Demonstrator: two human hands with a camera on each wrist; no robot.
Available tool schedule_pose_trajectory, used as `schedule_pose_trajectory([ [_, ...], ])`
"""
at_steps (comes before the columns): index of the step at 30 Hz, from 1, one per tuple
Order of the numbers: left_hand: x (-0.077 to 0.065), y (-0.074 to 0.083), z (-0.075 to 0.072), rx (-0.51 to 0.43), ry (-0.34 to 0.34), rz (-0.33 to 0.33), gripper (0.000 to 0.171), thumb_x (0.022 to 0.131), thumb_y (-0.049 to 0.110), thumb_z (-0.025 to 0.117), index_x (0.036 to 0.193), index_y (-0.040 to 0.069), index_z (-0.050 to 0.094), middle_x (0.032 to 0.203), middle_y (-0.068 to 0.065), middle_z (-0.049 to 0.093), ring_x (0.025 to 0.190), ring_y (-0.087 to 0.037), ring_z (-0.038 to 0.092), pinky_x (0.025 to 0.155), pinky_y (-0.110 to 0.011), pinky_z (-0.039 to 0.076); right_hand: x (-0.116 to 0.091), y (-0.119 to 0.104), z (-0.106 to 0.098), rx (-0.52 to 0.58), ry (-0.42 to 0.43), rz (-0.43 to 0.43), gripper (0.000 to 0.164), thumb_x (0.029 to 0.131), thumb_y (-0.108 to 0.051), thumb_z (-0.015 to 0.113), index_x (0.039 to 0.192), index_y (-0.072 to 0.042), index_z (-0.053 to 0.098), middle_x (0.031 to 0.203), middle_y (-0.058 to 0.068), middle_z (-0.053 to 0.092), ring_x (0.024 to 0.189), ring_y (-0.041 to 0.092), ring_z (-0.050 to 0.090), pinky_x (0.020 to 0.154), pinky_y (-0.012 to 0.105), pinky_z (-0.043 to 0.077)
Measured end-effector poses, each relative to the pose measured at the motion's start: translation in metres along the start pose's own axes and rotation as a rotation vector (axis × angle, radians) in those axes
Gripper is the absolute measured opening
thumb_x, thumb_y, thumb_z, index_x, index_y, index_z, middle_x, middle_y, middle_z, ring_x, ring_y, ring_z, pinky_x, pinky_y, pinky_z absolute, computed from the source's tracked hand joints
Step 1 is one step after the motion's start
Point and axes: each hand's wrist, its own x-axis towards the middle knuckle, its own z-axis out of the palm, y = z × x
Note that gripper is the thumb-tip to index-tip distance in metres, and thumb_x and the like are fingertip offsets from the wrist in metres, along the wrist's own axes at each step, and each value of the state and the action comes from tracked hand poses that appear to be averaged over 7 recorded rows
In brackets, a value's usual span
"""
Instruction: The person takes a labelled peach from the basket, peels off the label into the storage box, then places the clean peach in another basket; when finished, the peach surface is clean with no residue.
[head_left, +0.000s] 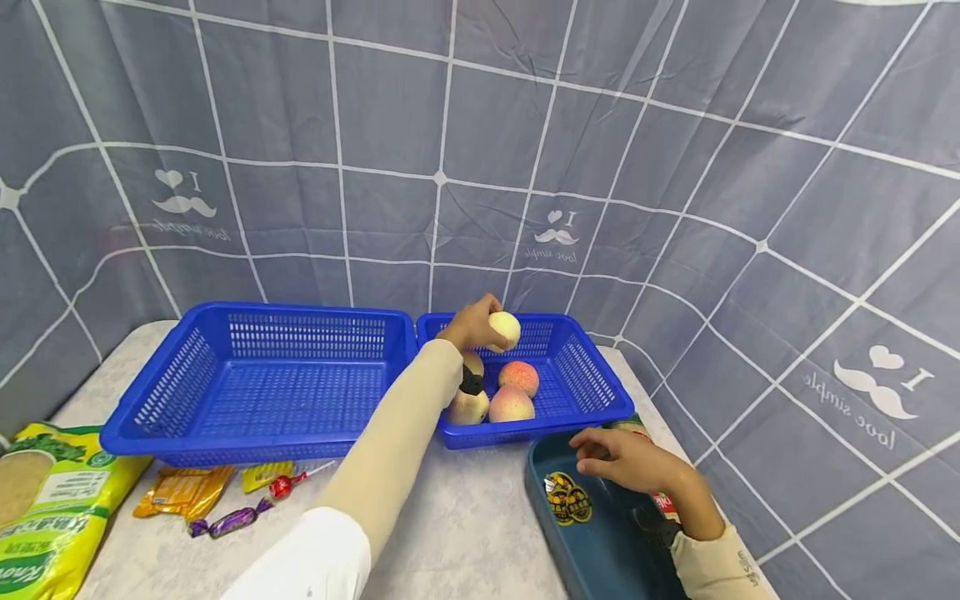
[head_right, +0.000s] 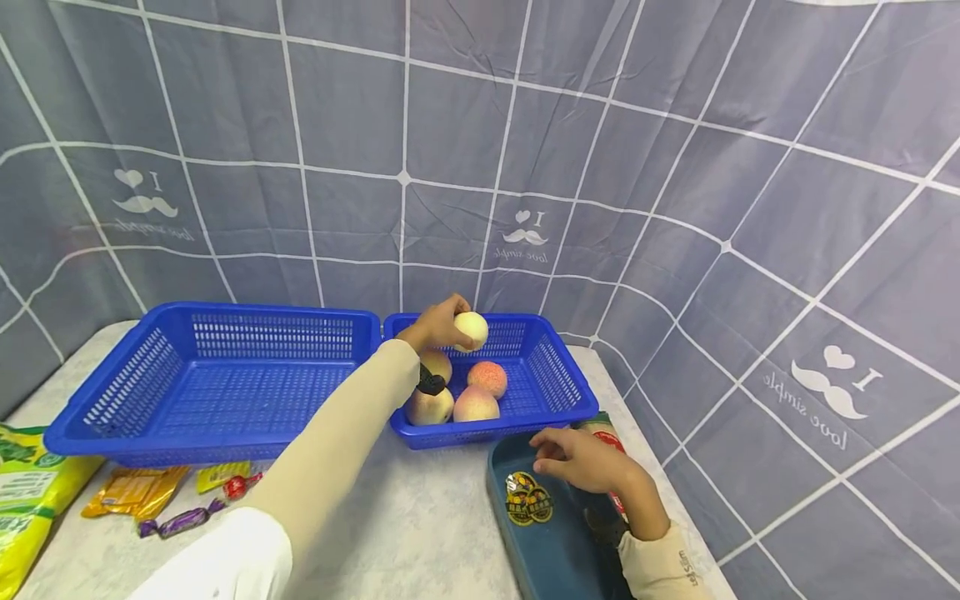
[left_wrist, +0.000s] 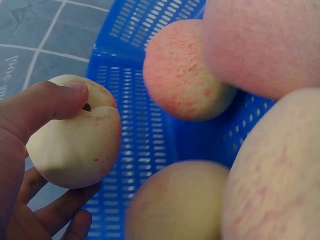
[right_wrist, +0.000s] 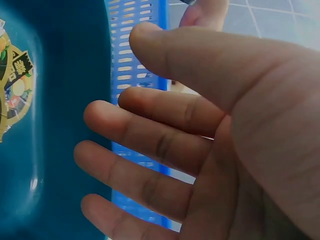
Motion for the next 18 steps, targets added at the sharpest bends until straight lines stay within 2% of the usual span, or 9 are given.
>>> schedule_pose_trajectory([
  [7,0.008,-0.005,0.024,0.127,-0.034,-0.052,0.064,0.079,0.025,0.087,0.13,0.018,0.048,0.12,-0.01,0.062,0.1,-0.029,0.059,0.085,-0.043,0.049,-0.006,0.002,-0.001,0.013,-0.012,0.025,0.041,0.103,-0.023,0.061,0.13,0.007,0.059,0.115,0.012,0.067,0.104,0.023,0.064,0.086,0.033,0.055],
  [12,0.01,-0.009,0.033,0.164,-0.056,-0.083,0.067,0.08,0.025,0.088,0.131,0.018,0.046,0.121,-0.01,0.061,0.098,-0.028,0.059,0.083,-0.041,0.05,-0.007,0.004,0.001,0.011,0.007,-0.004,0.04,0.104,-0.024,0.06,0.13,0.007,0.059,0.117,0.012,0.067,0.106,0.024,0.064,0.087,0.034,0.055],
  [15,0.005,-0.003,0.03,0.189,-0.076,-0.072,0.068,0.08,0.025,0.087,0.134,0.017,0.047,0.126,-0.01,0.057,0.103,-0.029,0.058,0.088,-0.043,0.049,-0.005,0.007,0.003,0.004,0.015,-0.011,0.04,0.103,-0.026,0.061,0.13,0.005,0.06,0.115,0.01,0.067,0.105,0.022,0.064,0.087,0.033,0.055],
  [18,0.003,0.003,0.027,0.216,-0.116,-0.048,0.071,0.084,0.029,0.084,0.142,0.019,0.046,0.14,-0.011,0.05,0.118,-0.029,0.055,0.097,-0.047,0.047,0.001,0.007,0.002,-0.005,0.007,-0.019,0.041,0.103,-0.027,0.061,0.13,0.005,0.06,0.115,0.011,0.068,0.104,0.02,0.064,0.087,0.035,0.054],
])
